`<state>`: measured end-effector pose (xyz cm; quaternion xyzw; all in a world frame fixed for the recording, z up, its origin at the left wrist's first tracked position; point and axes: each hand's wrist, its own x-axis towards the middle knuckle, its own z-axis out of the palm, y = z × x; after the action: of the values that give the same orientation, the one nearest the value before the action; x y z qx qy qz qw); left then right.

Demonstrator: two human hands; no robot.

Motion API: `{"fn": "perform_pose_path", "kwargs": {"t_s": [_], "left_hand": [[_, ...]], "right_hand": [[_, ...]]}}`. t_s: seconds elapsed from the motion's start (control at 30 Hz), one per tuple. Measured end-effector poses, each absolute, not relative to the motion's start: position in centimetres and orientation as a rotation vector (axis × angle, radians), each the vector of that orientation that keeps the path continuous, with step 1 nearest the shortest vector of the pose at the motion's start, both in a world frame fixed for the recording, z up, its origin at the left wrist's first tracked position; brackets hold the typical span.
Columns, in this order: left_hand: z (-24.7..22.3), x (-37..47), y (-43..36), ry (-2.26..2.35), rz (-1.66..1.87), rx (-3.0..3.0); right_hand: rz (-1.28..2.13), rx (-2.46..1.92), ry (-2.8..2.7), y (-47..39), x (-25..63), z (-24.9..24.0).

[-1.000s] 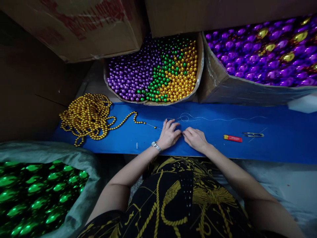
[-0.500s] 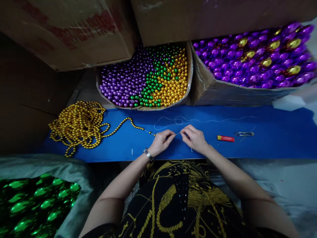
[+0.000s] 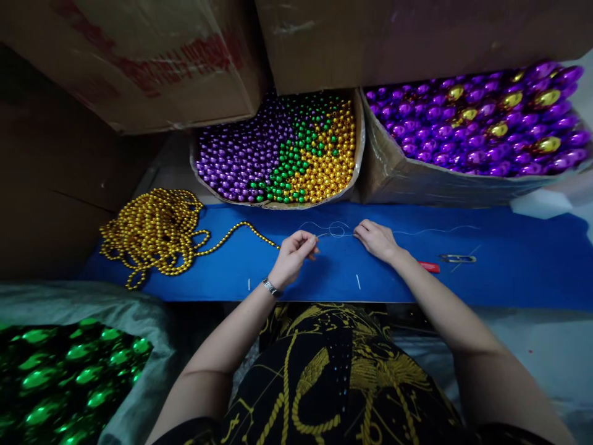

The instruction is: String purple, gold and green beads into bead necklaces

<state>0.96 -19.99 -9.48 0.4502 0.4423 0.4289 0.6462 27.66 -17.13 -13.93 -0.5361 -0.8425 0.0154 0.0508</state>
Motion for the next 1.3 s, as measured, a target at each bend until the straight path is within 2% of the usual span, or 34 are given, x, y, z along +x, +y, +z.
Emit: {"fn": "perform_pose_path", "kwargs": {"t_s": [0.13,0.33,0.67,0.77,0.87,0.93,1.03,1.1,1.2,1.3], "left_hand": [[-8.9,1.6,-19.5,0.971,0.98,0.801],[-9.1,2.6,-19.5,0.938,0.959,0.864],[-9.3,1.4,-19.8,0.92,0.854,0.957],[-9.4,0.5,-19.6,0.964,0.847,1.139],[-9.2,-0.7,-19.1,1.094,0.853,1.501],[-9.1,-1.5,-18.8,1.187,0.892,1.738],[-9.4,-1.9,-18.6,1.242,0.985,1.839],[-9.9,-1.7,-18.7,1.245,1.049,1.732],[-10.9,-1.3,-19.1,1.256,1.125,1.579],[-11.4,-1.0,-19.5,1.256,1.144,1.527]], "right_hand": [[0.039,-1.443,-2.666,-19.1,25.1,-10.9],[0.029,-1.097,-2.566,-20.4,21.2,-6.5],[-0.217,-0.821,-2.608,-18.4,20.8,-7.7],[-0.054,-0.897,-2.623,-18.3,21.0,-7.6],[0.261,-1.066,-2.552,-18.2,21.4,-7.3],[0.673,-1.166,-2.443,-18.5,21.4,-7.2],[1.515,-1.165,-2.006,-19.4,20.6,-7.7],[1.797,-1.123,-1.591,-20.0,19.5,-8.2],[1.719,-1.125,-1.31,-20.3,17.7,-9.0],[1.419,-1.221,-1.512,-20.1,16.5,-9.2]]}}
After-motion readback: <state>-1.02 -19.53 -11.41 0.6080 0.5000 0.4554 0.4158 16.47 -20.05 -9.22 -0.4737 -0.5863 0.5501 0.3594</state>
